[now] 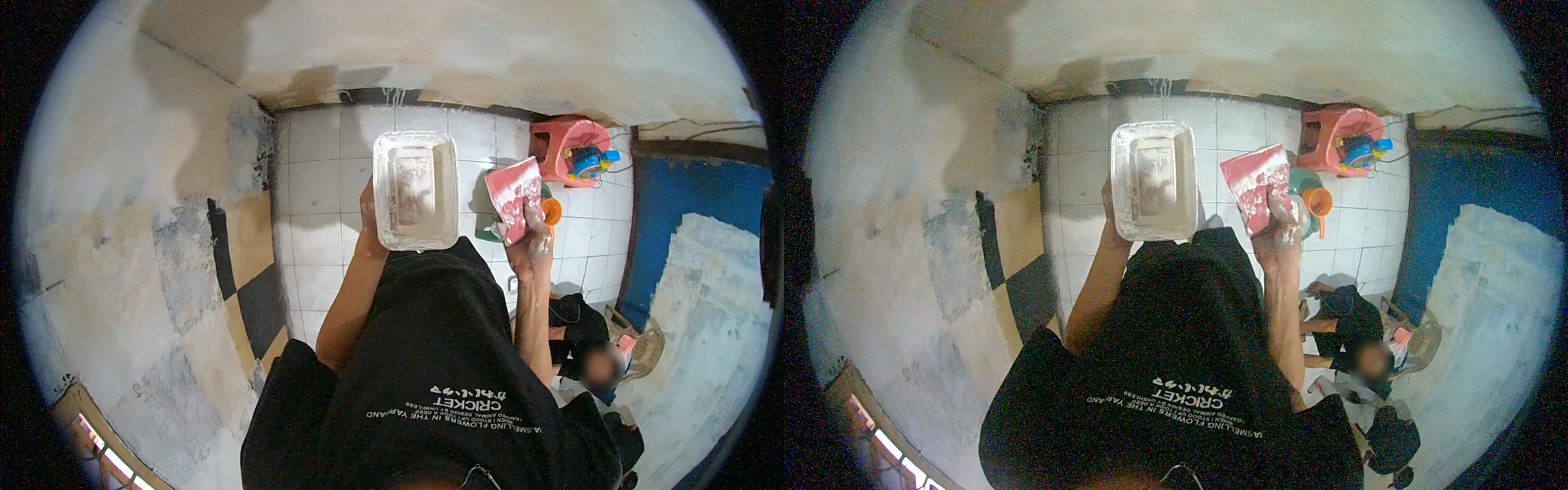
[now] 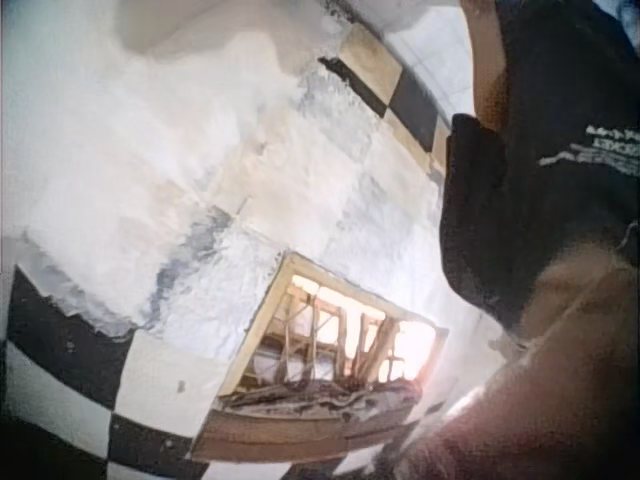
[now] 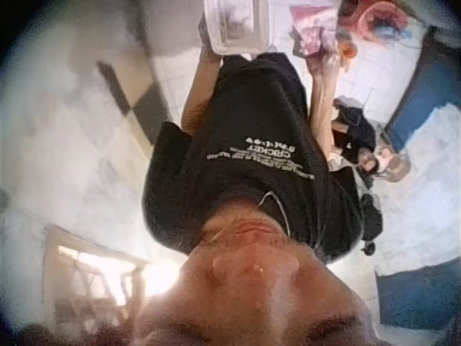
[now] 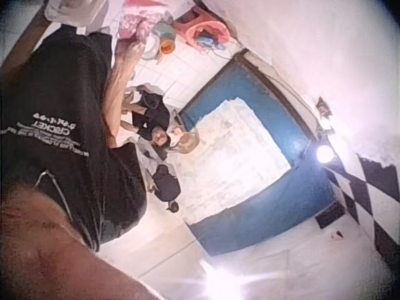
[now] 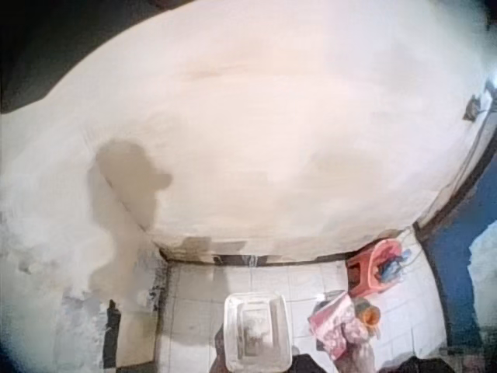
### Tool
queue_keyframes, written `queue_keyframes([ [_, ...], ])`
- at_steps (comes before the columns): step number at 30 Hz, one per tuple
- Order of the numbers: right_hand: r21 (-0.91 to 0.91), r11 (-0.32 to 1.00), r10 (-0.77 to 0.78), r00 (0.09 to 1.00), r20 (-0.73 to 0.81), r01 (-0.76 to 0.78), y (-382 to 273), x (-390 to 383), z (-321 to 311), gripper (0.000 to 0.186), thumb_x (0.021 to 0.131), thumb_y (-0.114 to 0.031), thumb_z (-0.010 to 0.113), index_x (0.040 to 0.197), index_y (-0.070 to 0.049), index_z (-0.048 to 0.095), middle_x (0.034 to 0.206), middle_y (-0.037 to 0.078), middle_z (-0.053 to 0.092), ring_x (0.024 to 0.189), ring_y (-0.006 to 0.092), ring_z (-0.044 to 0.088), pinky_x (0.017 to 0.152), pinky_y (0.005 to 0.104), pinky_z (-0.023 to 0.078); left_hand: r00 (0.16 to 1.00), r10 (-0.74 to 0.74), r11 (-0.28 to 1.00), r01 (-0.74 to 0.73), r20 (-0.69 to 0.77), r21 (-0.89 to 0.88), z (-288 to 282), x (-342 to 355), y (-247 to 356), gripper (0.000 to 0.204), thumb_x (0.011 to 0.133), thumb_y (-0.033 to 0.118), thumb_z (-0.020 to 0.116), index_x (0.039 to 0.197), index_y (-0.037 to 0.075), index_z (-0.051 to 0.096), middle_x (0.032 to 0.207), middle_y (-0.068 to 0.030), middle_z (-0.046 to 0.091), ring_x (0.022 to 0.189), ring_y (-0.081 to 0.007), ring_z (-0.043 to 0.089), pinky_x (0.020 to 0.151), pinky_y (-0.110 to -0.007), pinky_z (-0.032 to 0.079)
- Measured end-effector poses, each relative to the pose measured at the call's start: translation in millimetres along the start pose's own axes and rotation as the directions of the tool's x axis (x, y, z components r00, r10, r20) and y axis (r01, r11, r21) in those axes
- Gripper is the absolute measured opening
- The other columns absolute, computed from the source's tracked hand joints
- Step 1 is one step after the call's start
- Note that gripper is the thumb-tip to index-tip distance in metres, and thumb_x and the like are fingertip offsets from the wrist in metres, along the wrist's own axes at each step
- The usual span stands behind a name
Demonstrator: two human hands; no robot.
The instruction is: The person applies plaster to the ceiling and the top edge of a wall using a red hand-scraper while holding a plastic container of plaster.
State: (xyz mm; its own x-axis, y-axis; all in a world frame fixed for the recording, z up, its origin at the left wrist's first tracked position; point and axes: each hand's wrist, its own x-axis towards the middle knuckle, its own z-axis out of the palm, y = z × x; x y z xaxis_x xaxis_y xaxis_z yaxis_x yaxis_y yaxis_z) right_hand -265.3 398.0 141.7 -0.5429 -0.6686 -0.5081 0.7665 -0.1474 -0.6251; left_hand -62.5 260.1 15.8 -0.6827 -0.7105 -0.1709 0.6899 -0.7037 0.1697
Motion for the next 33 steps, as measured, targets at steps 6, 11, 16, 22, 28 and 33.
queue_keyframes([
  [6, -0.396, 0.916, 0.084, 0.996, 0.025, -0.067, -35, -8, -29, 0.013, 0.080, -0.005, 0.066, 0.093, -0.001, 0.064, 0.086, 0.003, 0.064, 0.077, 0.0121, 0.060, 0.069, 0.0260, 0.048, 0.969, -0.020, 0.984, 0.063, -0.245, 0.169, 42, 30, -103, 0.044, 0.094, 0.037, 0.044, 0.122, 0.004, 0.048, 0.106, -0.0104, 0.059, 0.091, -0.0203, 0.061, 0.080, -0.033, 0.054],
  [11, -0.580, 0.812, 0.007, 0.993, 0.117, 0.062, -99, -3, -91, 0.014, 0.080, -0.009, 0.069, 0.090, 0.000, 0.065, 0.077, 0.000, 0.063, 0.065, 0.0073, 0.054, 0.059, 0.0237, 0.043, 0.979, -0.125, 0.983, 0.145, -0.163, 0.115, 123, 42, -191, 0.046, 0.093, 0.038, 0.047, 0.123, 0.003, 0.048, 0.110, -0.0096, 0.058, 0.091, -0.0184, 0.061, 0.080, -0.032, 0.054],
  [16, -0.315, 0.939, -0.087, 0.981, 0.173, 0.138, -168, 1, -119, 0.013, 0.081, -0.003, 0.065, 0.094, 0.002, 0.064, 0.088, 0.006, 0.066, 0.078, 0.0125, 0.061, 0.071, 0.0274, 0.048, 0.982, 0.003, 1.000, -0.007, -0.189, -0.018, 114, 74, -246, 0.042, 0.092, 0.023, 0.053, 0.124, -0.002, 0.043, 0.103, -0.0113, 0.059, 0.077, -0.0107, 0.061, 0.065, -0.021, 0.053],
  [22, -0.267, 0.945, -0.129, 0.965, 0.230, 0.190, -229, 26, -149, 0.016, 0.081, -0.002, 0.065, 0.096, 0.002, 0.063, 0.089, 0.007, 0.065, 0.078, 0.0124, 0.061, 0.071, 0.0277, 0.048, 0.974, -0.213, 0.874, 0.226, 0.078, -0.429, 93, 89, -277, 0.017, 0.097, 0.019, 0.044, 0.098, 0.003, 0.050, 0.065, 0.0009, 0.046, 0.039, -0.0039, 0.039, 0.031, -0.015, 0.034],
  [28, -0.223, 0.972, -0.023, 0.977, 0.213, 0.071, -219, 59, -157, 0.017, 0.080, -0.001, 0.065, 0.097, 0.002, 0.063, 0.091, 0.007, 0.065, 0.080, 0.0138, 0.061, 0.072, 0.0275, 0.048, 0.950, -0.254, 0.913, 0.298, 0.182, -0.279, 90, 98, -276, 0.037, 0.098, 0.035, 0.036, 0.068, 0.013, 0.040, 0.052, 0.0043, 0.037, 0.032, -0.0064, 0.032, 0.027, -0.019, 0.028],
  [33, -0.250, 0.967, 0.005, 0.974, 0.229, 0.053, -211, 74, -150, 0.017, 0.081, -0.003, 0.063, 0.098, 0.001, 0.062, 0.091, 0.006, 0.065, 0.080, 0.0140, 0.062, 0.073, 0.0283, 0.049, 0.976, -0.212, 0.977, 0.213, -0.038, 0.013, 91, 112, -277, 0.040, 0.096, 0.039, 0.040, 0.064, 0.015, 0.038, 0.051, 0.0061, 0.030, 0.038, -0.0045, 0.031, 0.034, -0.017, 0.029],
])
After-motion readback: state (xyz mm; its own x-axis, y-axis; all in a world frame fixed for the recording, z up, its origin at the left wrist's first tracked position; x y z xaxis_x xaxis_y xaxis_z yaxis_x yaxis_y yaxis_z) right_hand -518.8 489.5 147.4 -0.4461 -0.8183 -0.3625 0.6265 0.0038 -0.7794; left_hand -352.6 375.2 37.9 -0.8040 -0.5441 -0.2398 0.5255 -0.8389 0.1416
